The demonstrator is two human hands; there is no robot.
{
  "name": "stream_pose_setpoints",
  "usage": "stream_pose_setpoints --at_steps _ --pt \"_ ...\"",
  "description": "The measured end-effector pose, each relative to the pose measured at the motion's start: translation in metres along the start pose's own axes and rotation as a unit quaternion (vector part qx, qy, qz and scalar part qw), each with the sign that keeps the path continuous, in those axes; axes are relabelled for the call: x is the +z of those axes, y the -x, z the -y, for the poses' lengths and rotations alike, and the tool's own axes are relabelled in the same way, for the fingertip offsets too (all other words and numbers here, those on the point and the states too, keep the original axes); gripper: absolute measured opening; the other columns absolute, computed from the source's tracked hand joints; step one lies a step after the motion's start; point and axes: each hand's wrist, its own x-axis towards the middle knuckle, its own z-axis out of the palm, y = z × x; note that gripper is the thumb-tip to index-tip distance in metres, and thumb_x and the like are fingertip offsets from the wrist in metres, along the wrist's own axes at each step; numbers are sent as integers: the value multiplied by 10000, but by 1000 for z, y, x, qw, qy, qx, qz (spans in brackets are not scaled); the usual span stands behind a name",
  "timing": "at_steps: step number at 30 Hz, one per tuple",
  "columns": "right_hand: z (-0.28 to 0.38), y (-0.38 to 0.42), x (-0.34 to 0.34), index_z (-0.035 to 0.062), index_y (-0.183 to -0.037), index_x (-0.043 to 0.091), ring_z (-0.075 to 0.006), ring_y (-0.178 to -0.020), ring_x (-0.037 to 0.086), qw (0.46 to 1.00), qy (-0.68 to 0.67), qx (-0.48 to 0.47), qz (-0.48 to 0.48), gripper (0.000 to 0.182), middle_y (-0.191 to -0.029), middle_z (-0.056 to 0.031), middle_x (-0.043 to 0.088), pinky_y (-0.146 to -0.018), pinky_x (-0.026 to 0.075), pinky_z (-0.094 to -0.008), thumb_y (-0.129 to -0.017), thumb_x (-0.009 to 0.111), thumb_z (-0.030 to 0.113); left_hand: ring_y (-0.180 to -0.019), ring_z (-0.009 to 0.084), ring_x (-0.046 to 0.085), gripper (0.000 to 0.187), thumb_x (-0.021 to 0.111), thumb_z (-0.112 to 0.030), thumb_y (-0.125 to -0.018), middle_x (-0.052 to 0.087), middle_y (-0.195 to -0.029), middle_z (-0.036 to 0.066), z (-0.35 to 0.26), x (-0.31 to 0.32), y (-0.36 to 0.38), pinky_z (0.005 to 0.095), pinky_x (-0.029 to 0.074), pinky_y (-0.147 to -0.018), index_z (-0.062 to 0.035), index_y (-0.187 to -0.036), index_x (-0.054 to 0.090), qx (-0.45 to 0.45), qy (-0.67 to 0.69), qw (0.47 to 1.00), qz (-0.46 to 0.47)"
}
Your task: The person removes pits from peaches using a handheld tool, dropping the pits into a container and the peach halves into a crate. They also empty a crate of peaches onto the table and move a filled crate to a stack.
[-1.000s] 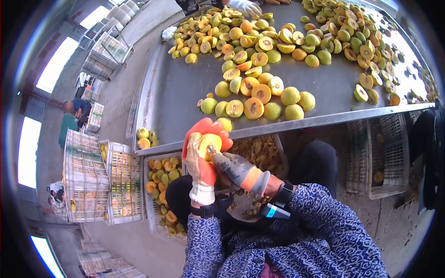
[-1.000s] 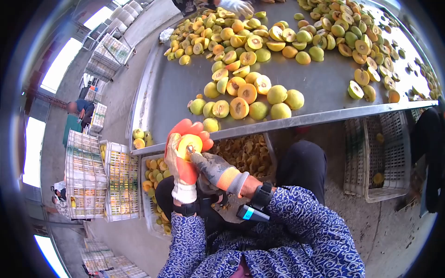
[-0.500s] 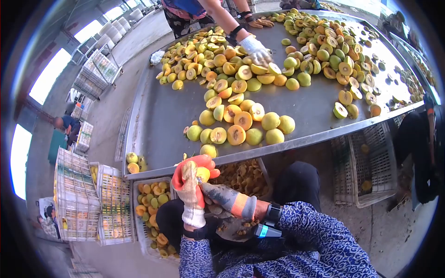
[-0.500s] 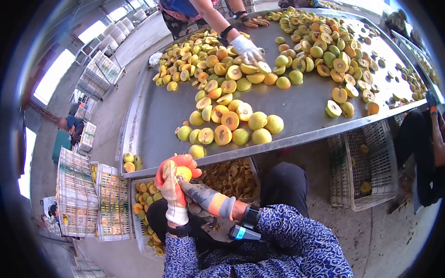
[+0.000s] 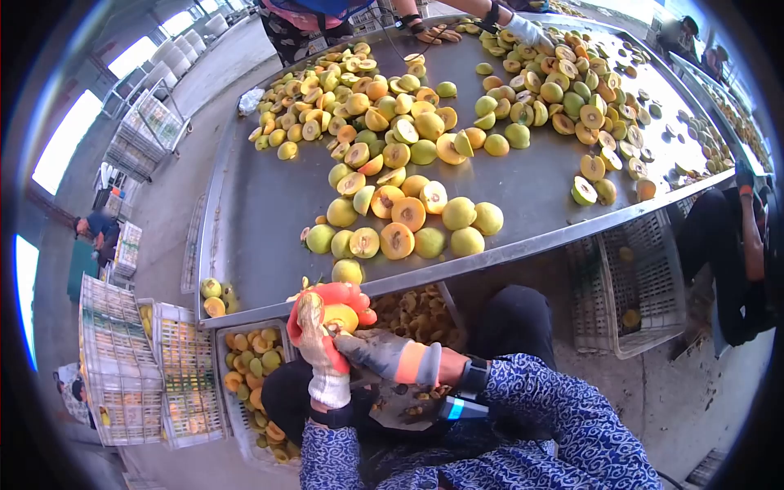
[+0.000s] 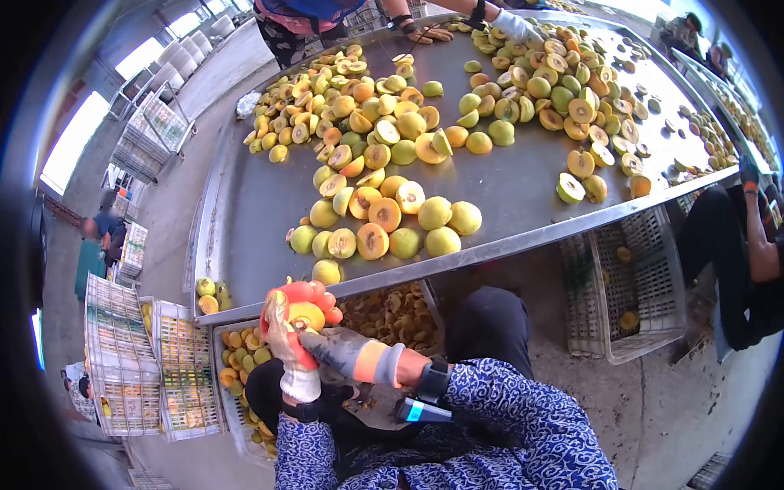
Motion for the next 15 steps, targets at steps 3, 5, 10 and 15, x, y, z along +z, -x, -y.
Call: stream_pose_setpoints --at_steps 3,5,10,15 --pt "22 6 -3 172 -1033 626 -42 -722 527 995 -56 87 -7 420 -828 37 580 -603 432 -206 -1036 520 579 -803 327 747 442 572 -375 -1028 730 -1001 198 9 2 -3 406 645 -658 52 -1076 676 18 -20 1000 -4" --pt "11 -2 -5 132 -1123 646 -83 -749 583 932 -325 159 30 353 -883 55 609 -636 488 -235 -1027 617 470 -820 333 752 434 578 -363 -1024 731 -1003 201 1 -4 -7 408 648 -663 57 -1081 673 54 -78 994 53" --pt "30 3 -6 128 -1058 650 -68 -718 533 973 -182 144 2 377 -847 63 566 -631 436 -209 -1021 610 501 -746 301 744 413 599 -345 -1013 738 -970 190 -12 6 -4 402 647 -661 54 -1083 680 -6 26 1000 3" --pt "23 16 5 163 -1021 642 -33 -673 493 973 -177 150 7 377 -825 68 546 -568 402 -203 -1017 594 538 -730 289 743 379 637 -324 -1001 742 -960 190 -8 -14 2 383 643 -623 48 -1049 689 114 -140 979 91"
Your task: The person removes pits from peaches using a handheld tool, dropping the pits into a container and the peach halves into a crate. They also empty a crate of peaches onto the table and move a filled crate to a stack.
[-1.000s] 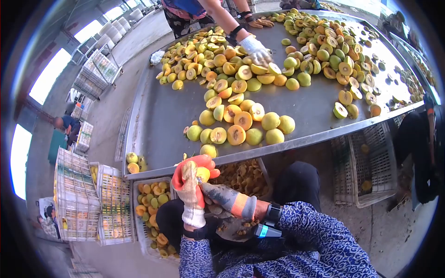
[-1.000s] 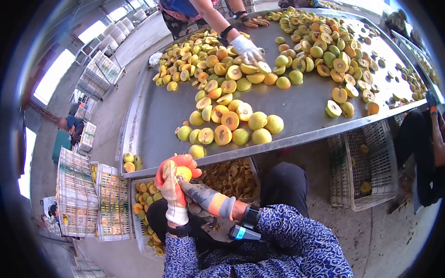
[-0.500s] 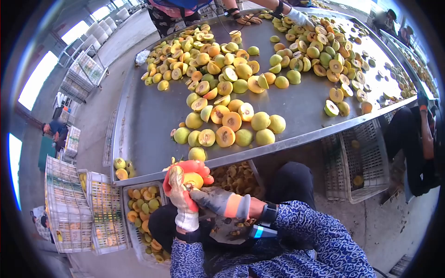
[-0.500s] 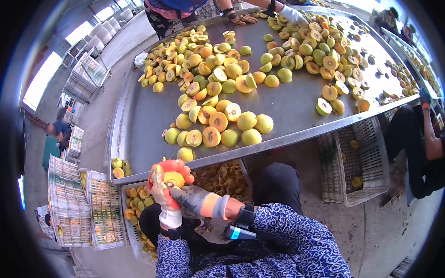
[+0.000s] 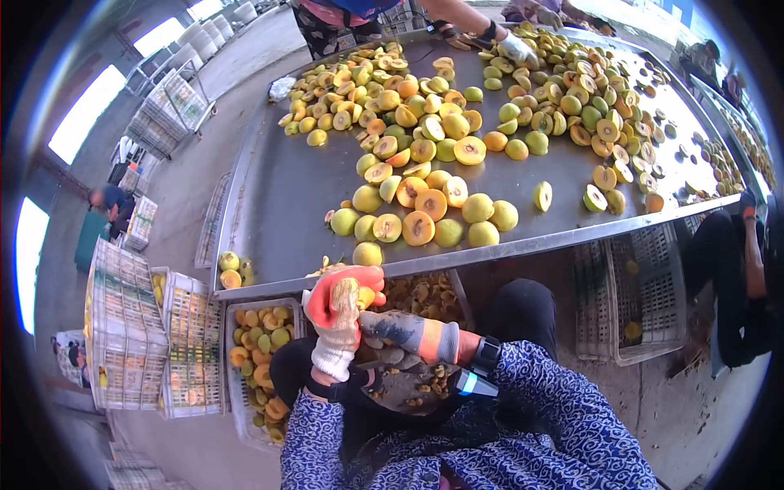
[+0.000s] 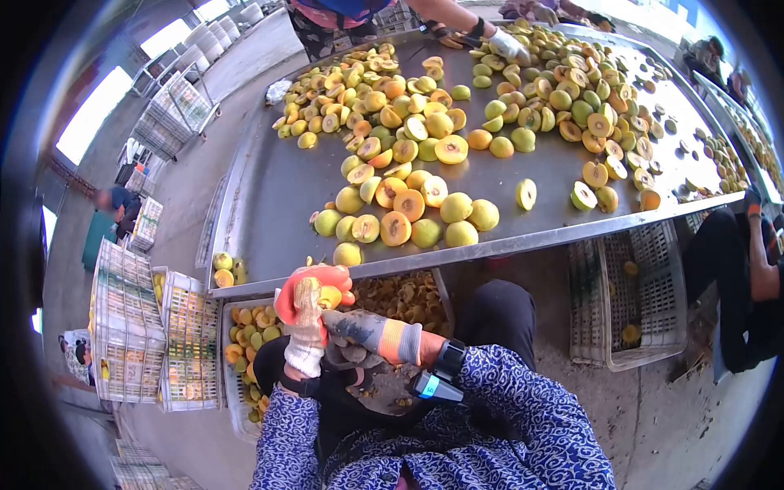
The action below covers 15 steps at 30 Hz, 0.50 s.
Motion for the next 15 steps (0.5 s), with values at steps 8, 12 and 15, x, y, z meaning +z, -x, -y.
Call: stream_pose_setpoints --at_steps 8,12,15 --pt "-9 -7 -1 100 -1259 648 -45 -792 550 997 52 -47 13 455 -899 53 649 -718 482 -211 -1042 581 494 -807 314 749 499 600 -500 -1000 738 -1021 190 -5 8 11 439 655 -609 -20 -1113 679 -204 288 924 -147" --pt "-5 -13 -10 51 -1348 613 -114 -942 596 975 214 -61 8 532 -1063 -31 678 -845 512 -278 -1051 554 488 -919 325 743 492 566 -520 -1013 732 -1097 151 -2 0 9 479 655 -682 -66 -1177 659 -207 353 905 -114" --pt "-4 -11 -2 46 -1359 613 -155 -977 629 969 236 -75 -8 540 -1102 -80 696 -881 518 -318 -1053 546 485 -844 278 710 428 505 -477 -1048 734 -1079 102 4 -7 3 421 627 -674 -99 -1176 660 -196 469 857 -85"
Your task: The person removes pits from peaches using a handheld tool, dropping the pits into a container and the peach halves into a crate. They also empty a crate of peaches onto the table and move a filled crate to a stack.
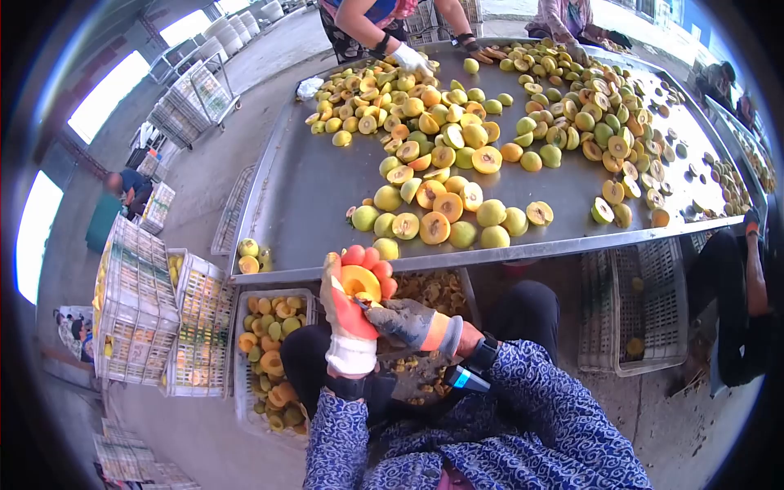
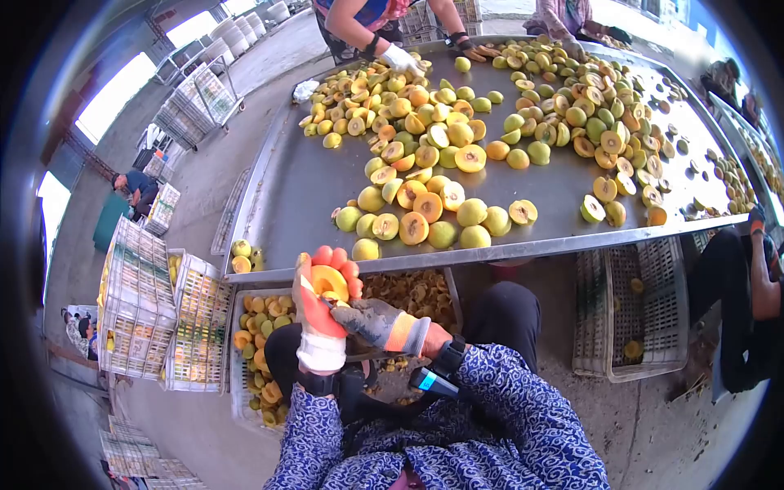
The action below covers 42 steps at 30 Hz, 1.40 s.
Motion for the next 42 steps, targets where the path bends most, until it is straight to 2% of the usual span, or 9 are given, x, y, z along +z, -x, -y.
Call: stream_pose_setpoints --at_steps 3,4,7,9,11,20,25,36,42 --pt "-22 -10 5 78 -1224 641 -227 -891 662 968 150 -202 -3 408 -1011 -68 706 -739 530 -357 -1051 571 441 -786 228 663 378 474 -417 -1062 712 -1042 58 -11 -30 -18 351 595 -681 -102 -1146 665 -3 136 982 -131" --pt "-20 -15 2 74 -1262 627 -353 -942 682 815 390 -427 -31 350 -1161 -152 693 -827 546 -410 -1076 520 351 -801 229 668 386 485 -420 -1057 715 -1043 67 -21 -29 -10 349 597 -702 -90 -1135 669 32 73 992 -93" --pt "10 -1 -3 74 -1265 614 -400 -970 669 945 322 -8 -57 337 -1186 -207 673 -861 539 -430 -1082 493 330 -834 222 678 403 551 -439 -1027 719 -1048 98 -79 -51 -4 344 597 -769 -62 -1090 678 222 -91 966 -99" --pt "-22 -8 -22 24 -1186 619 -435 -978 666 872 476 -92 -64 417 -1034 -250 699 -842 510 -479 -1070 481 400 -900 218 685 343 608 -337 -1020 709 -1109 101 -152 -77 20 352 597 -823 -28 -1148 678 255 -210 938 -109" --pt "-1 -1 -17 6 -1142 626 -447 -974 668 919 372 -45 -119 464 -984 -258 704 -840 500 -499 -1062 482 440 -980 210 687 301 663 -157 -988 702 -1177 93 -225 -134 20 338 575 -902 2 -1244 658 376 -544 703 -260" --pt "0 -3 -16 67 -1103 672 -454 -981 681 890 432 62 -135 493 -991 -248 724 -835 520 -514 -1017 510 525 -1187 279 636 277 704 -97 -880 695 -1230 69 -13 37 -115 393 476 -1080 -155 -1150 727 352 -762 530 117" --pt "-1 0 -17 56 -1049 695 -452 -918 694 891 427 61 -141 485 -932 -234 730 -811 535 -492 -1033 480 490 -1357 295 528 399 578 -189 -943 574 -1462 79 71 21 -208 440 404 -1148 -240 -1334 634 309 -893 244 219" --pt "-3 -2 -16 41 -1076 680 -430 -978 704 886 446 88 -93 454 -1007 -236 734 -850 547 -489 -1021 497 453 -1133 320 654 350 663 -289 -916 685 -1234 104 31 21 -156 448 492 -1020 -204 -1253 622 20 -944 242 223" --pt "-19 1 -19 39 -1124 667 -418 -934 695 930 276 -32 -240 424 -972 -225 724 -822 545 -437 -1022 569 439 -1062 165 653 344 709 15 -882 678 -1154 58 -9 -17 -133 295 542 -942 -43 -1217 656 120 -654 740 104"
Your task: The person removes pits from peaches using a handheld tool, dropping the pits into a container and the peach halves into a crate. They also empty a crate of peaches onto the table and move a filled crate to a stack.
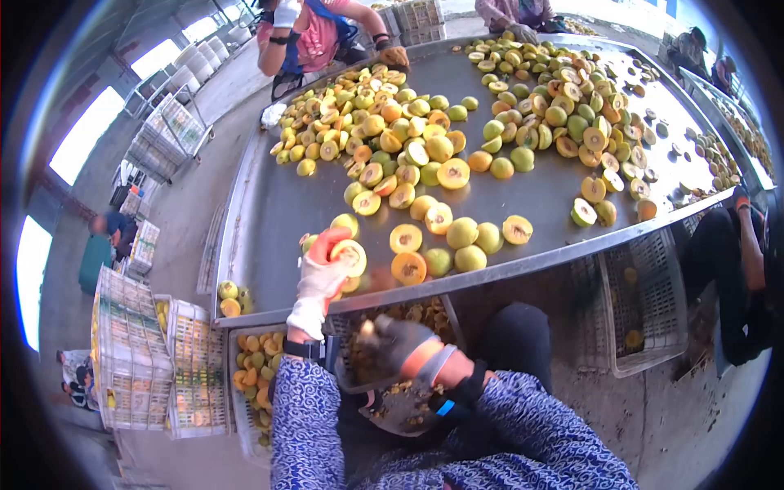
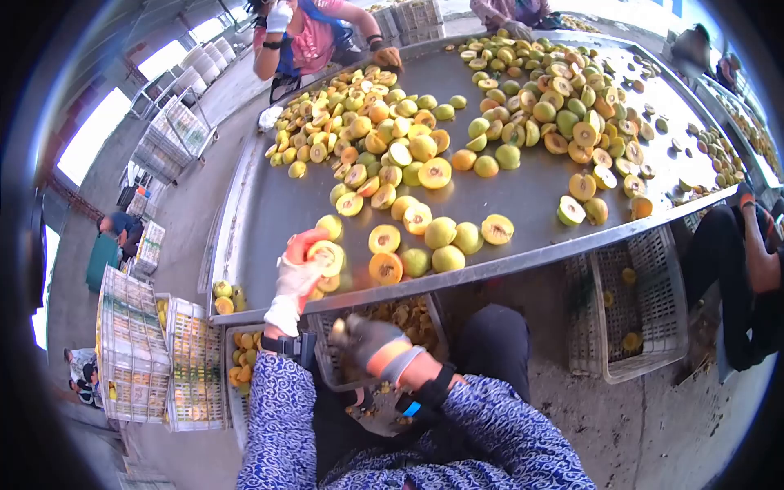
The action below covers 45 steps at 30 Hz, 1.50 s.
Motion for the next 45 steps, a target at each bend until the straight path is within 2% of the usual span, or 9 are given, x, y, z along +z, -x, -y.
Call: stream_pose_setpoints --at_steps 3,6,7,9,15,25,28,40,45 --pt "25 -2 -20 40 -1153 663 -361 -938 693 963 -257 -32 -74 326 -1002 -196 719 -770 535 -371 -1027 633 340 -1085 160 650 362 682 -4 -934 661 -1233 74 -34 -2 43 296 536 -970 -17 -1295 651 -66 253 964 -50" --pt "24 -5 -12 50 -1137 668 -210 -875 634 985 -130 -58 -95 314 -944 -101 704 -757 513 -358 -1030 633 343 -1089 190 653 330 599 -99 -985 643 -1275 98 -35 28 78 316 529 -989 -7 -1299 640 -39 323 942 -85" --pt "21 -3 -8 49 -1115 672 -143 -827 606 987 -91 -81 -105 321 -898 -58 697 -751 503 -342 -1028 642 356 -1137 236 658 360 578 -270 -1031 665 -1249 114 -36 37 90 443 536 -1042 -33 -1298 623 -42 361 928 -89" --pt "3 -6 8 66 -1173 672 -185 -851 650 986 -106 -75 -103 361 -932 -115 712 -759 511 -357 -1030 622 394 -1121 269 662 353 550 -361 -1056 670 -1243 122 -23 40 96 535 524 -1052 -60 -1212 651 -107 569 807 -116" --pt "14 -4 12 84 -1267 643 -240 -868 700 989 -127 18 -78 411 -970 -155 727 -764 530 -367 -1032 611 419 -1111 285 665 379 527 -419 -1066 666 -1285 140 -51 43 99 566 527 -1038 -78 -1152 670 -79 538 831 -120" --pt "-12 -6 32 59 -1200 622 -408 -885 672 989 46 -106 -95 372 -960 -219 691 -743 519 -449 -1034 598 391 -1034 283 675 357 556 -426 -1048 696 -1163 112 -44 46 103 518 588 -929 -89 -1101 661 -121 528 824 -168" --pt "3 1 25 42 -1200 588 -429 -887 663 996 -35 -21 -74 388 -962 -239 678 -739 515 -463 -1033 599 392 -982 314 696 347 607 -371 -1020 706 -1107 150 -50 50 103 542 607 -877 -37 -1062 690 -108 533 816 -195" --pt "13 4 24 2 -1167 559 -449 -890 672 994 -85 -25 -58 434 -914 -275 682 -754 523 -477 -1057 533 422 -964 287 707 264 681 -286 -983 708 -1106 135 -64 54 107 494 641 -836 -35 -1065 699 -92 470 844 -241" --pt "-18 -6 41 80 -1246 602 -402 -944 650 970 25 -226 -88 291 -1059 -236 622 -747 532 -439 -1044 544 282 -923 283 716 238 689 -275 -975 711 -1060 129 -69 47 106 488 648 -807 -46 -1039 696 -101 422 868 -240"
